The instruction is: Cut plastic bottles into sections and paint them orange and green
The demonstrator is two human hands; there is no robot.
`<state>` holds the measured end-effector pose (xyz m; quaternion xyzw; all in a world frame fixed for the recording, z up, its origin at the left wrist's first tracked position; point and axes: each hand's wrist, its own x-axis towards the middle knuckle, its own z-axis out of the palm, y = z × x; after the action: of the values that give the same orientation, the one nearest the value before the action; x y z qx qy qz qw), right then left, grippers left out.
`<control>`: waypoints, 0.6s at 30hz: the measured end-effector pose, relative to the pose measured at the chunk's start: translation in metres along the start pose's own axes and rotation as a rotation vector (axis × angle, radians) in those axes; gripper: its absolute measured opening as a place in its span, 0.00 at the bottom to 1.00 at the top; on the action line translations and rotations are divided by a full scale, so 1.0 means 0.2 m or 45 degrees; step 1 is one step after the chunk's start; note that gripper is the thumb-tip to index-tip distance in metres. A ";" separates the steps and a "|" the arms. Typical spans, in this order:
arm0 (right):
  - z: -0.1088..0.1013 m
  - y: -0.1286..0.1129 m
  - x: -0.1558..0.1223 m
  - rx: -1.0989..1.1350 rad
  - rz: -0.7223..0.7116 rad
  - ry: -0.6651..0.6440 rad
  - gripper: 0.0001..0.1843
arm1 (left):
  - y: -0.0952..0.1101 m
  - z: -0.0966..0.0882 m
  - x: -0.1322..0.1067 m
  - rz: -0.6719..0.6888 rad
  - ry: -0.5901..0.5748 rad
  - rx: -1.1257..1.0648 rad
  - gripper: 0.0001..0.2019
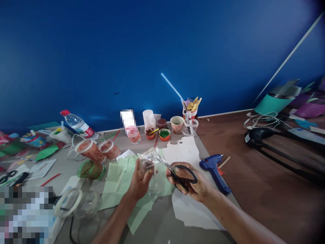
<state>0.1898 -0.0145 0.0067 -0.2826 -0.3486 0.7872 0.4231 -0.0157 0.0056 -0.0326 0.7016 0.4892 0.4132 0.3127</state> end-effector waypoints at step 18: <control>0.06 0.02 0.00 -0.060 -0.011 0.064 0.29 | -0.01 0.02 -0.02 -0.042 0.065 -0.068 0.13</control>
<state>0.1790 -0.0201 0.0106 -0.3107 -0.3576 0.7695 0.4283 -0.0144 0.0031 -0.0370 0.6740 0.4973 0.4388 0.3255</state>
